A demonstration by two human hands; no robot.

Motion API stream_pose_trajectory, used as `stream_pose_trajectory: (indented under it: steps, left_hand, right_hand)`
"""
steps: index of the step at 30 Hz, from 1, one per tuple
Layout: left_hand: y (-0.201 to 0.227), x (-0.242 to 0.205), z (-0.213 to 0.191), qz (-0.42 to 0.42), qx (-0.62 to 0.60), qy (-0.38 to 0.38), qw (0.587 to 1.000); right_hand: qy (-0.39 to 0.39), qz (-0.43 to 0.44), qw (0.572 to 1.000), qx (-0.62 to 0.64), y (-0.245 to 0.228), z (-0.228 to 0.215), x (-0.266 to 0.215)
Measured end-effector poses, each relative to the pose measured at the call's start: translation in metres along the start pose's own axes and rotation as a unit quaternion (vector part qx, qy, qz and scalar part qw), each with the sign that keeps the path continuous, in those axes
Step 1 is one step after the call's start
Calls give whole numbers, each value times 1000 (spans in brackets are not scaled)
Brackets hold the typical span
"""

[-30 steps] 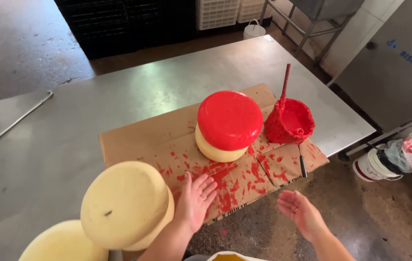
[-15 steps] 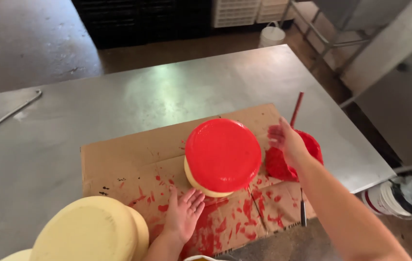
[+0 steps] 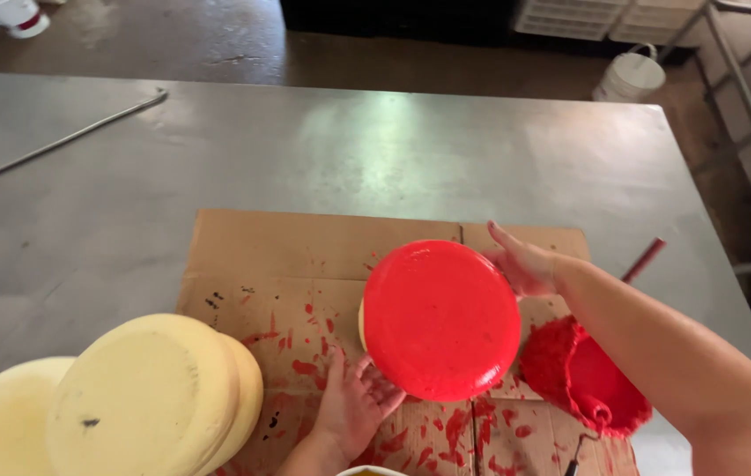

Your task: The person uses a paint roller to apply red paint to the top surface of round, light-colored plates. After painting one plate, they place it into a red crate and continue with the next plate from a stack.

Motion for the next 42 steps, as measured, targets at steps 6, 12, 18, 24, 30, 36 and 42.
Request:
stream_pose_trajectory:
  steps: [6, 12, 18, 24, 30, 36, 42]
  left_hand:
    - [-17, 36, -16, 29, -32, -77, 996]
    - [-18, 23, 9, 29, -35, -67, 997]
    - [-3, -3, 29, 3, 7, -74, 997]
    - [1, 18, 17, -19, 102, -67, 992]
    - [17, 5, 30, 9, 162, -107, 981]
    - [60, -72, 51, 73, 125, -157, 977]
    - [127, -192, -4, 180, 64, -124, 974]
  right_hand:
    - [-42, 7, 998, 53, 15, -19, 19]
    - [-61, -31, 998, 14, 24, -25, 25]
    - [73, -46, 994, 64, 40, -18, 10]
    - [129, -98, 970, 180, 48, 34, -19]
    - [-467, -313, 794, 230, 59, 13, -27]
    - [-45, -349, 936, 4, 17, 44, -32]
    - [61, -348, 921, -167, -52, -23, 54]
Point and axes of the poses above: each hand's wrist, its own x-axis towards the middle knuckle, its own z-axis out of the palm, y = z × x, the point moved 5 cm from there along x, towards the middle knuckle, and after that the axes turned 15 degrees about -y, right-handed, at the moved point
